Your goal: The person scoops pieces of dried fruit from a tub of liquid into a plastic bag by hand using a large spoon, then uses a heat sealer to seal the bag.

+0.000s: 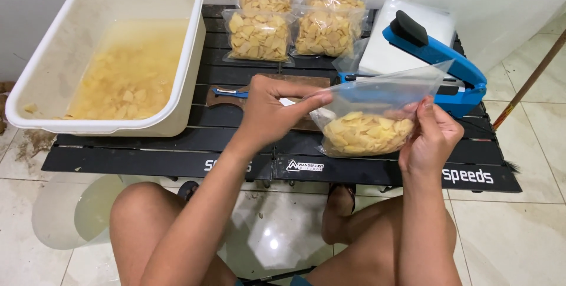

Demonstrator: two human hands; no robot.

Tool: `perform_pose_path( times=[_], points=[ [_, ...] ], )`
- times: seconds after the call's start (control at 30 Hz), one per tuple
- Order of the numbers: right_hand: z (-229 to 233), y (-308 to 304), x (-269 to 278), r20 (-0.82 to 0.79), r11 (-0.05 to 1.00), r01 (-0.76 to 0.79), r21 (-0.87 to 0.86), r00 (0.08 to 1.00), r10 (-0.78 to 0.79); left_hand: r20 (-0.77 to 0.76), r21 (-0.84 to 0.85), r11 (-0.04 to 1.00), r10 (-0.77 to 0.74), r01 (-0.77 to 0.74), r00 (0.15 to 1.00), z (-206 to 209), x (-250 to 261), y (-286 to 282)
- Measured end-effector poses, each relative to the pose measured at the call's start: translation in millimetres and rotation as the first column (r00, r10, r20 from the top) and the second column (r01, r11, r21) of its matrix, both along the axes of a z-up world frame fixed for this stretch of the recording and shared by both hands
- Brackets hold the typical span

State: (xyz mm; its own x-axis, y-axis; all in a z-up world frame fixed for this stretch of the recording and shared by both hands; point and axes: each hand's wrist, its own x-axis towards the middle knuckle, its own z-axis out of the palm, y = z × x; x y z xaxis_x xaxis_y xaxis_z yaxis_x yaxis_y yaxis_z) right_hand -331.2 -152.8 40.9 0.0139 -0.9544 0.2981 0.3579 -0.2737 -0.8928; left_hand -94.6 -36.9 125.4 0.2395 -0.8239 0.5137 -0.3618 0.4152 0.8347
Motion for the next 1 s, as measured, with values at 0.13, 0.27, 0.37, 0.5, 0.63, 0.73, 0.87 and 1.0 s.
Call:
perform_pose_path(
  times=[0.13, 0.27, 0.37, 0.5, 0.63, 0.73, 0.87, 1.0],
  points=[
    [2, 2, 3, -0.031, 1.000, 0.028, -0.002, 0.999, -0.028, 0.182, -0.076, 0.996, -0.026, 0.040, 0.983, 6, 28, 14],
    [1, -3, -1, -0.049, 0.994, 0.105, 0.009, 0.993, -0.104, 0.159, -0.210, 0.967, 0.180, -0.145, 0.971, 27, 46, 43],
    [1, -4, -3, -0.032, 0.992, 0.119, 0.033, 0.993, -0.118, 0.086, -0.112, 0.967, 0.239, -0.229, 0.967, 18, 43, 52],
    [1, -1, -1, -0.075, 0.991, 0.127, 0.049, 0.990, -0.123, 0.039, 0.232, 0.959, 0.158, -0.162, 0.987, -27, 21, 37],
    [-2, 6, 3, -0.050, 0.994, 0.080, 0.074, 0.996, -0.077, -0.143, 0.263, 0.964, 0.006, 0.032, 0.990, -56, 1, 16],
    [0, 5, 4, -0.031, 0.995, 0.036, 0.097, 0.999, -0.033, -0.158, 0.232, 0.971, -0.020, 0.056, 0.987, -57, -3, 7],
    [4, 6, 5, 0.005, 0.994, -0.004, 0.106, 1.000, 0.003, -0.155, 0.137, 0.982, -0.105, 0.127, 0.982, -53, 4, 3],
    [1, 4, 3, -0.039, 0.992, 0.059, 0.110, 0.998, -0.055, -0.093, -0.006, 1.000, 0.016, -0.016, 0.996, -45, 20, -3]
  ],
)
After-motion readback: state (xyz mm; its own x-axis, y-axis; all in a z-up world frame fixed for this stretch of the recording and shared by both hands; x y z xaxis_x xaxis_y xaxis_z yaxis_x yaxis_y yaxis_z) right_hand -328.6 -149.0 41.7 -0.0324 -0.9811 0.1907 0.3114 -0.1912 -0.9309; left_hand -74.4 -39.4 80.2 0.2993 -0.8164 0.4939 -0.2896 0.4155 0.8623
